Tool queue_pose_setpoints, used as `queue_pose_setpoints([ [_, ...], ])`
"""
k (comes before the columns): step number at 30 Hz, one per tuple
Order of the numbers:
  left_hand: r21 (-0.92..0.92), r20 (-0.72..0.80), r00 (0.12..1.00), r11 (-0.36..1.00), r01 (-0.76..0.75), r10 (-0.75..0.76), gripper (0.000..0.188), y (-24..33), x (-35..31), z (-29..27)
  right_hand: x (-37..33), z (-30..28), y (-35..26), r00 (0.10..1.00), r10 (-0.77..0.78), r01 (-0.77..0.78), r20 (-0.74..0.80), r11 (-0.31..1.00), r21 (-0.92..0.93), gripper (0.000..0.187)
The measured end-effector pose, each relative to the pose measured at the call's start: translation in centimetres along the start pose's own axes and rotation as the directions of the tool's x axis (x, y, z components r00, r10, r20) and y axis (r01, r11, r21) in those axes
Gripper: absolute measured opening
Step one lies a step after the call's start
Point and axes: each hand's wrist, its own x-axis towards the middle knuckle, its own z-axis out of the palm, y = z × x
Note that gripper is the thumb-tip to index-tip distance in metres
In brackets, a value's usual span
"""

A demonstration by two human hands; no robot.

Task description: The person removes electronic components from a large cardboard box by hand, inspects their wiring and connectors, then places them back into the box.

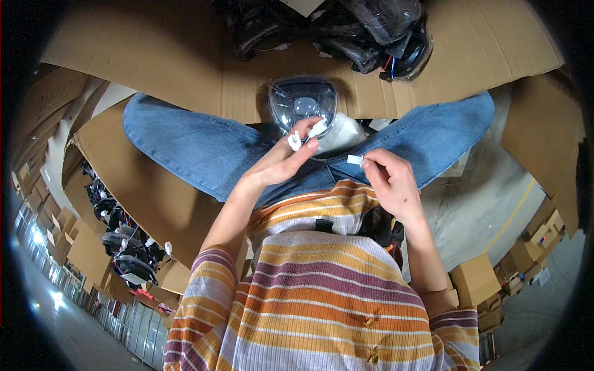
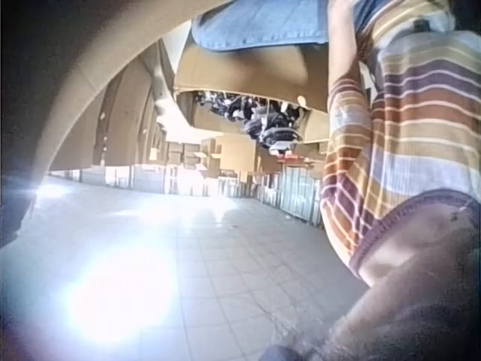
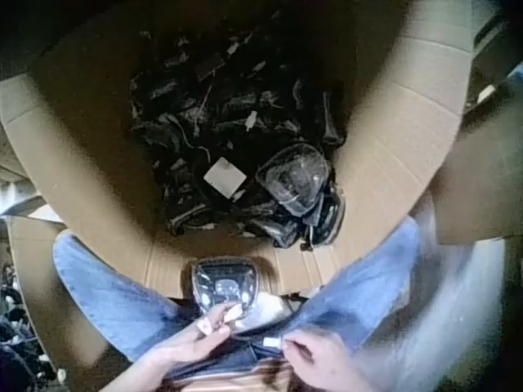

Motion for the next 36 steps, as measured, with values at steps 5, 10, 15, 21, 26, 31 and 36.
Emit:
queue_pose_setpoints([
  [5,0.364,-0.095,0.972,0.916,-0.169,0.217,0.043,0.6,0.5,1.5,-0.4,0.1,-1.3,0.999,-0.008,0.005,0.041,0.997,0.081,0.004],
  [10,0.631,-0.239,0.954,0.776,0.010,0.182,0.038,1.2,0.5,2.5,-0.6,0.6,-2.0,0.992,-0.096,0.083,0.082,0.985,0.149,0.003],
  [15,0.766,-0.274,0.926,0.641,0.047,0.259,0.052,1.0,0.9,2.7,-0.5,2.0,-2.9,0.962,-0.272,0.273,-0.041,0.962,0.032,0.004],
  [21,0.632,-0.027,0.985,0.766,-0.114,0.169,0.072,1.4,0.1,2.6,0.2,2.8,-1.0,0.930,-0.366,0.360,-0.029,0.925,-0.124,0.008],
  [26,0.616,0.159,0.969,0.748,-0.248,0.190,0.032,2.1,-1.3,2.0,-0.1,2.2,-0.8,0.918,-0.395,0.395,0.018,0.917,-0.059,0.007],
  [31,0.679,0.029,0.941,0.684,-0.265,0.336,0.032,1.8,-1.6,2.2,-0.4,0.3,-1.2,0.976,-0.200,0.210,-0.091,0.971,0.116,0.004],
  [36,0.695,-0.100,0.859,0.653,-0.301,0.502,0.041,1.1,-1.9,3.2,-1.2,0.1,-0.6,0.994,-0.070,0.043,0.085,0.958,0.283,0.005],
])
